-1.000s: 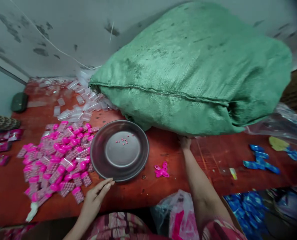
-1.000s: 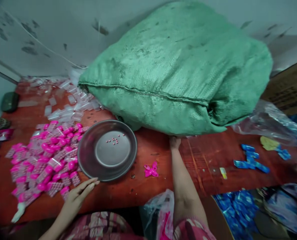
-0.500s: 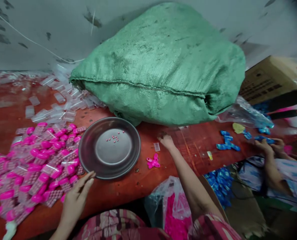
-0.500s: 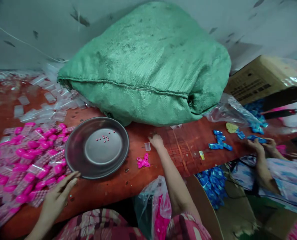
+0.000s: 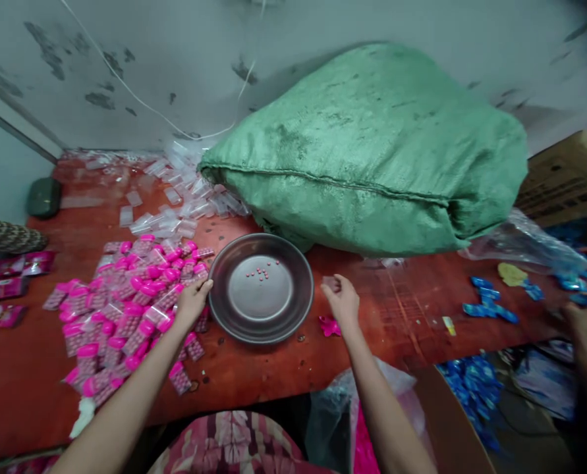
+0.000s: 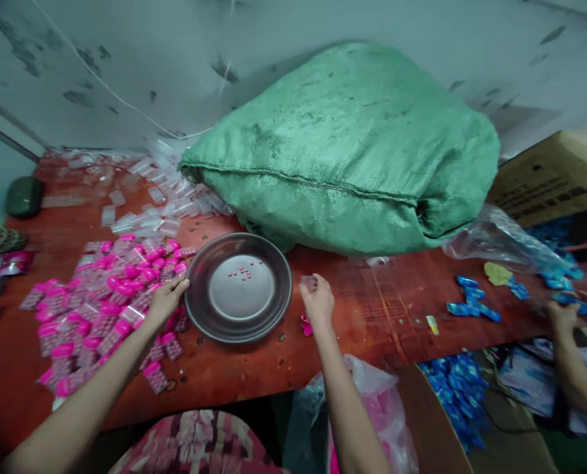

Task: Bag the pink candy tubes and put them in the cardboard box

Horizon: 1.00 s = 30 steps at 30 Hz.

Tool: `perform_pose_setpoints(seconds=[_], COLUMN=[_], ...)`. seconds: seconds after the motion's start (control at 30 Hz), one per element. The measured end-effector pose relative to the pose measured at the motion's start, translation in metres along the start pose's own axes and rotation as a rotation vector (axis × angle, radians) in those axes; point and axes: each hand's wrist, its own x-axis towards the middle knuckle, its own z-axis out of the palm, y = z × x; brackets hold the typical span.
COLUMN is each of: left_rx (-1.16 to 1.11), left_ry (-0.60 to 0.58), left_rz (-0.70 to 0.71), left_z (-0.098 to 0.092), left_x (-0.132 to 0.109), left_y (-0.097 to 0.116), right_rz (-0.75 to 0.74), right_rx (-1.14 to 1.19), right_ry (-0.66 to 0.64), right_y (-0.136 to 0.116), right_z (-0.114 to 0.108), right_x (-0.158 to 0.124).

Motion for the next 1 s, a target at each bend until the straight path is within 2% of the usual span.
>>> perform_pose_setpoints(seconds=[0.07, 0.2, 0.33, 0.43, 0.63, 1.0], left_rx=[-0.051, -0.186, -0.308, -0.373, -0.431, -0.406], left_ry=[-0.043, -0.129, -0.195, -0.237, -0.314, -0.506], left_rz=[-0.042, -0.139, -0.209, -0.255, -0.32, -0.373], left_z=[-0.001, -0.001, 0.006, 0.012, 0.018, 0.025], left_x=[-0.006, -0.025, -0.051, -0.069, -0.081, -0.106], left_y=[-0.003, -0.008, -0.015, -0.021, -0.032, -0.046], right_rz=[-0.048, -0.023, 0.091, 0.168, 0.277, 0.271], right_rx=[0.059, 0.094, 0.089, 0.082, 0.038, -0.074], right_ry=[-0.054, -0.174, -0.229, -0.237, -0.198, -0.138], right_y=[-0.032, -0.086, -0.115, -0.127, -0.134, -0.129], right_z=[0.012, 0.061, 0.104, 0.119, 0.12, 0.104], right_x=[-0.021, -0.054, -0.068, -0.072, -0.07, -0.056])
